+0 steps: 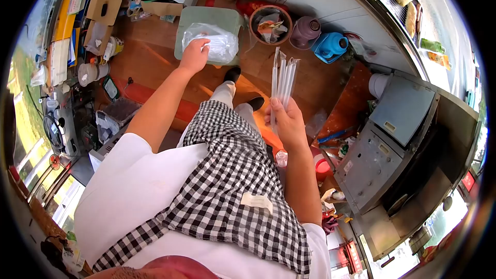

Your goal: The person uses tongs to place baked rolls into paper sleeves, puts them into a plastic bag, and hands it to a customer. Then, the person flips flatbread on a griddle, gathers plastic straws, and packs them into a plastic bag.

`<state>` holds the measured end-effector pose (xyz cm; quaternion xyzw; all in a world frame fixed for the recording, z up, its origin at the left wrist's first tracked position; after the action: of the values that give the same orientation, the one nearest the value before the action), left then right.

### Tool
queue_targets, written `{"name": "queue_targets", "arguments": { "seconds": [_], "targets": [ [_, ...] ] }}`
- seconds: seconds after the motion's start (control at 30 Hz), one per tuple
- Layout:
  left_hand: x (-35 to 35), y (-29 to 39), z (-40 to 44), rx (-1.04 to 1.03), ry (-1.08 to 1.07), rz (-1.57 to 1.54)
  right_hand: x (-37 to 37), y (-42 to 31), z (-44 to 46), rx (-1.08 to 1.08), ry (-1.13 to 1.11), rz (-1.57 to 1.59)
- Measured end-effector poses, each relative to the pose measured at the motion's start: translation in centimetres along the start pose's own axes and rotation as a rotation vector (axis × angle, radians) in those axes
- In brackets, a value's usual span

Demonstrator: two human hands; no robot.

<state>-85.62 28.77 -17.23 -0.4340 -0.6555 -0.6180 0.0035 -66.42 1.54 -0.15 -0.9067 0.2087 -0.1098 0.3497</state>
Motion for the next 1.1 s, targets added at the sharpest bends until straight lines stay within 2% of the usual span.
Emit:
{"name": "queue_targets", "arguments": {
  "seconds": [0.1, 0.23, 0.37, 0.43, 0.53, 0.63, 0.83, 1.03, 1.1],
  "targets": [
    [-1.1, -3.5, 2.9, -0.015, 0.019, 0.114, -0.4, -0.1, 2.5, -0.004, -0.003, -0.010],
    [-3.5, -6.6, 5.1, 0.190, -0.026, 0.268, -1.1, -0.2, 4.9, -0.027, 0.006, -0.010],
    [-5.3, -8.8, 6.4, 0.220, -0.254, 0.536, -1.4, -0.6, 6.2, -0.053, 0.017, -0.001],
    [-4.3, -6.5, 6.6, 0.240, -0.429, 0.654, -1.3, -0.6, 6.7, -0.062, 0.018, 0.015],
    [-4.2, -4.9, 5.6, 0.142, -0.555, 0.809, -1.0, -0.3, 7.2, -0.079, 0.011, 0.035],
    [-4.2, -5.1, 5.3, 0.140, -0.592, 0.743, -1.0, -0.2, 8.2, -0.092, 0.003, 0.031],
    [-1.9, -3.6, 5.6, 0.151, -0.437, 0.359, -1.5, -1.2, 10.1, -0.084, -0.039, 0.025],
    [-0.4, -3.1, 6.8, 0.157, -0.415, 0.016, -1.6, -1.7, 11.0, -0.072, -0.058, 0.008],
    [0.0, -2.8, 7.1, 0.167, -0.429, 0.044, -1.3, -1.5, 11.1, -0.087, -0.052, 0.013]
  ]
}}
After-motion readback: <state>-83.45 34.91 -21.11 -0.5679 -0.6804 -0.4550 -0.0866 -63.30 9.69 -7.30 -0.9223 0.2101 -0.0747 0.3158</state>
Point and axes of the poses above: each hand's wrist, its own z-axis towards the middle knuckle, its own x-axis out of the back of the hand, y = z × x, the point moved 3 cm from there along z, towards the middle knuckle, and after that the axes turned 14 degrees about -z, right-handed, at the moved point
